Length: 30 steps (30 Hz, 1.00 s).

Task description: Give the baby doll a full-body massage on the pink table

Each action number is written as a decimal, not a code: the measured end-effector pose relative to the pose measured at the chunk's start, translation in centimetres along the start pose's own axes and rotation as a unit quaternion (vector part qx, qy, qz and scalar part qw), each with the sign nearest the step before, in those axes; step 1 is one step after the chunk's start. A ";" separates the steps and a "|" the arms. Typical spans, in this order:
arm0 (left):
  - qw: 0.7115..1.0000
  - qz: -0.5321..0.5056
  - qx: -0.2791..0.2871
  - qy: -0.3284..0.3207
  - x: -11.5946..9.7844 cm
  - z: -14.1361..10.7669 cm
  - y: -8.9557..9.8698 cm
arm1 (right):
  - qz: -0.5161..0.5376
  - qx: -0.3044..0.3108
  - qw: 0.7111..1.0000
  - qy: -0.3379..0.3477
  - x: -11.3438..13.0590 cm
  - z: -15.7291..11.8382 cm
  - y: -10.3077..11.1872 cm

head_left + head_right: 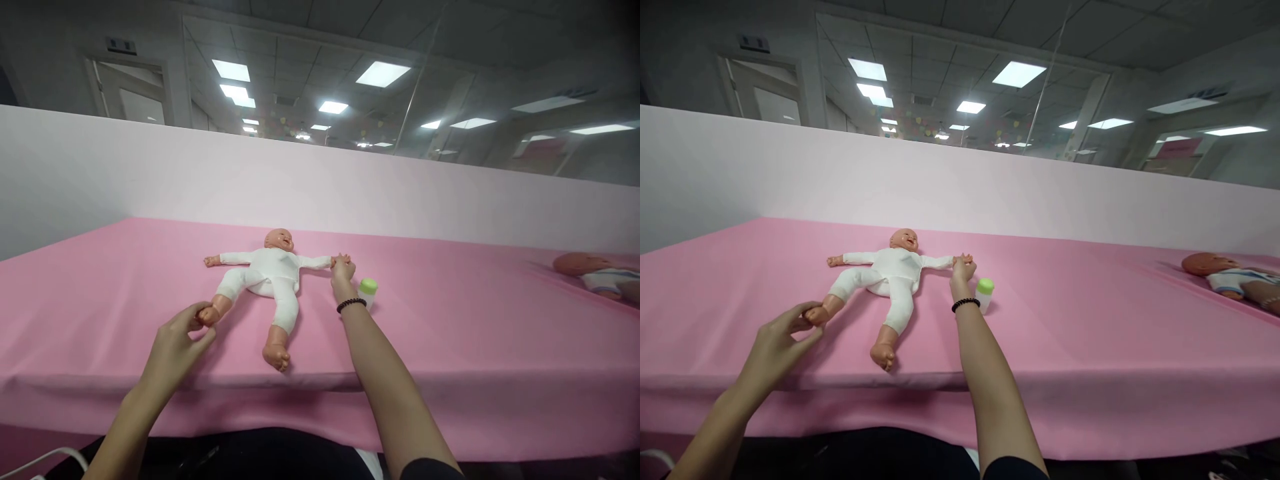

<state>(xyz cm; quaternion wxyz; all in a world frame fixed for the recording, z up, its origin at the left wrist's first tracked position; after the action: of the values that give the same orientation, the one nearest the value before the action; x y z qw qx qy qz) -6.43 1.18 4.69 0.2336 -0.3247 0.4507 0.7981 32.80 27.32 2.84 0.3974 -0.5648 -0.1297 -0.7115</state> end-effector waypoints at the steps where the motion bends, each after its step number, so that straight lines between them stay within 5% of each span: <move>1: 1.000 0.003 -0.005 -0.012 -1.0 0.5 0.2 | 0.003 -0.002 1.000 0.025 0.8 -0.3 -0.5; 4: 0.999 0.007 0.004 -0.052 -4.4 2.8 0.1 | 0.027 0.052 0.984 0.168 4.0 -2.0 -2.4; 8: 0.991 0.056 0.048 -0.111 -8.5 6.5 -2.4 | 0.007 0.204 0.923 0.326 6.5 -5.7 -4.6; 13: 0.980 0.126 0.095 -0.124 -10.5 9.4 -6.5 | -0.124 0.372 0.806 0.444 6.3 -9.7 -5.7; 15: 0.978 0.125 0.108 -0.126 -10.5 9.7 -7.4 | -0.146 0.394 0.791 0.445 5.9 -10.3 -5.8; 19: 0.983 0.095 0.090 -0.132 -10.0 9.4 -6.0 | -0.076 0.325 0.863 0.379 6.1 -8.9 -5.4; 24: 0.993 0.016 0.081 -0.083 -8.5 6.5 -0.7 | 0.058 0.143 0.964 0.215 4.7 -4.2 -4.1; 27: 0.996 -0.010 0.081 -0.046 -6.8 3.5 1.4 | 0.094 0.045 0.988 0.115 2.0 -1.6 -2.6; 30: 0.997 -0.015 0.076 -0.013 -4.3 0.9 1.7 | 0.056 0.020 0.994 0.086 -0.8 -0.4 -0.7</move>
<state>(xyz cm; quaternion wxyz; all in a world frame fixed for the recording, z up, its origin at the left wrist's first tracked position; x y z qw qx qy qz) -4.92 0.74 9.15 0.2757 -0.3024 0.5019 0.7620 32.06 27.88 2.20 0.4575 -0.4993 -0.0777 -0.7316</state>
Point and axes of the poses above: each hand's wrist, its own z-axis towards the middle knuckle, its own y-axis out of the back of the hand, x = y × z, the point moved 4 cm from there along z, towards the middle knuckle, and after that the axes turned 12 degrees about y, right-handed, at the moved point
